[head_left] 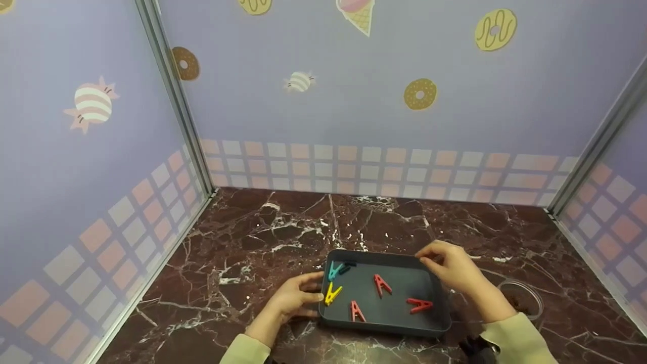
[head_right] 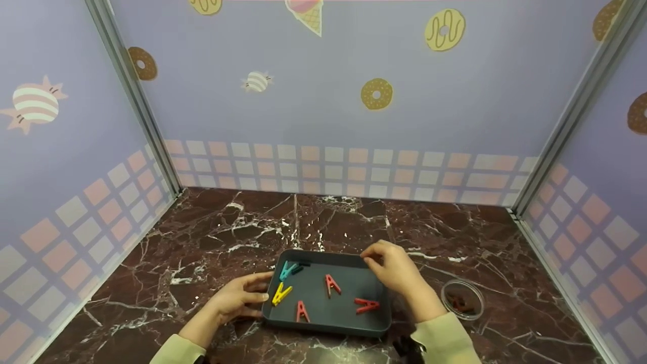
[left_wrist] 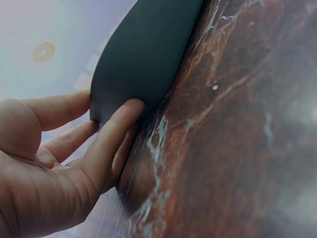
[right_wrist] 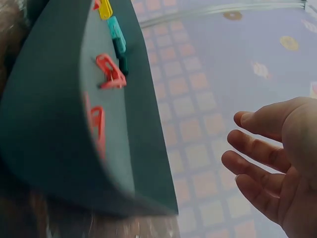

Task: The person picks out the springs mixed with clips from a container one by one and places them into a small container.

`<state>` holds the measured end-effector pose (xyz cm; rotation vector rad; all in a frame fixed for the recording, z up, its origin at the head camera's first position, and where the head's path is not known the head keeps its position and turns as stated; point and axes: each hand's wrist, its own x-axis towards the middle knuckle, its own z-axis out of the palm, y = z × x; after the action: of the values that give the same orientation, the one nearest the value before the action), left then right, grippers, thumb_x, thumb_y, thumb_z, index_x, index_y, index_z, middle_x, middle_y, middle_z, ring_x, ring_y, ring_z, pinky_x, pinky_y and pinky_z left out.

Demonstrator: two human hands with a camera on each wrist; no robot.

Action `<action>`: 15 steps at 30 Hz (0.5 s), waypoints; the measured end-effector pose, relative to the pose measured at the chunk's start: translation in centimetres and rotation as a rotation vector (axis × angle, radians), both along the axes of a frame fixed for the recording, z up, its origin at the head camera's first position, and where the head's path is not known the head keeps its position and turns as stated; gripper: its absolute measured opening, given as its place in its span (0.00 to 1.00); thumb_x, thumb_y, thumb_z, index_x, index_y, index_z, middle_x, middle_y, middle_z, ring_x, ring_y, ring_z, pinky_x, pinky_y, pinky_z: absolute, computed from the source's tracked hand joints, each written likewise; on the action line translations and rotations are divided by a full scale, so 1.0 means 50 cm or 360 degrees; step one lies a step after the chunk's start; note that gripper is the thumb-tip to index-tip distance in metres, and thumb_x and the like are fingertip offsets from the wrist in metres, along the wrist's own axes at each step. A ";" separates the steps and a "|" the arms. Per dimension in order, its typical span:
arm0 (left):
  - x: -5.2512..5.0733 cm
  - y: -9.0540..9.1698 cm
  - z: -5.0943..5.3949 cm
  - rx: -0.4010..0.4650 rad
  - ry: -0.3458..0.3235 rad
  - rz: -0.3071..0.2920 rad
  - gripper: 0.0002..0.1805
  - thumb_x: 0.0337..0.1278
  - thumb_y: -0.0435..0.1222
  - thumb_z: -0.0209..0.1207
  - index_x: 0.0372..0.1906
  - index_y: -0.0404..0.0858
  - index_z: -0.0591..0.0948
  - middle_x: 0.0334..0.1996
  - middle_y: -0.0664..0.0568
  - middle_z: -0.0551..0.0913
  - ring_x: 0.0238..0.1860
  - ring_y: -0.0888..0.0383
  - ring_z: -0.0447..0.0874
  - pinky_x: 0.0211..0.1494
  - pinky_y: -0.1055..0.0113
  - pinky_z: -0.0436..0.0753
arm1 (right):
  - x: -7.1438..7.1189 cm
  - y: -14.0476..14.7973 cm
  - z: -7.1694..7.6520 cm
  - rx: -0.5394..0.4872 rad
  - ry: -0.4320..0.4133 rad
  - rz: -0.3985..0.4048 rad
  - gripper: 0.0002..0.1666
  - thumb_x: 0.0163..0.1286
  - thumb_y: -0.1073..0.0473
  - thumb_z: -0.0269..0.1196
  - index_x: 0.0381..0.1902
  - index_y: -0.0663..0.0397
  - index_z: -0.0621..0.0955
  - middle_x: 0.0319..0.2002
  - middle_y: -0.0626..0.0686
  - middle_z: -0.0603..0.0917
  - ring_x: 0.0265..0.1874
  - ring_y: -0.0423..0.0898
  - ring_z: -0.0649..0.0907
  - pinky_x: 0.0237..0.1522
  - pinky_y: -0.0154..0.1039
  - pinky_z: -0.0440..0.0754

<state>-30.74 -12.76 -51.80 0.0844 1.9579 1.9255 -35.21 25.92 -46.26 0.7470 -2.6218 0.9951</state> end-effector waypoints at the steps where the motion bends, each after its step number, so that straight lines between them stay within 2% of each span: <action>1: 0.000 0.000 0.000 -0.0001 0.0004 0.0000 0.37 0.64 0.24 0.62 0.77 0.33 0.65 0.67 0.28 0.73 0.48 0.49 0.88 0.46 0.47 0.90 | -0.004 -0.008 0.001 0.0007 -0.0013 0.0010 0.08 0.70 0.67 0.67 0.40 0.50 0.89 0.39 0.50 0.88 0.33 0.42 0.87 0.36 0.33 0.86; 9: -0.002 -0.001 -0.002 0.0001 0.0011 -0.0010 0.37 0.63 0.24 0.63 0.77 0.33 0.66 0.67 0.28 0.72 0.50 0.48 0.87 0.47 0.47 0.90 | -0.040 -0.075 0.004 0.0044 -0.0019 0.0166 0.05 0.70 0.66 0.68 0.40 0.53 0.89 0.38 0.51 0.87 0.34 0.41 0.86 0.37 0.35 0.86; 15: -0.005 -0.001 -0.002 0.0004 -0.0026 0.0004 0.37 0.63 0.25 0.63 0.77 0.34 0.67 0.67 0.29 0.74 0.49 0.49 0.88 0.46 0.49 0.91 | -0.070 -0.134 0.007 0.0157 -0.0215 0.0332 0.06 0.71 0.62 0.68 0.43 0.56 0.89 0.41 0.53 0.90 0.40 0.47 0.88 0.44 0.40 0.87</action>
<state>-31.01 -12.80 -51.93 0.0669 1.9458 1.9240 -38.69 19.20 -45.90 1.0288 -2.7696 1.0077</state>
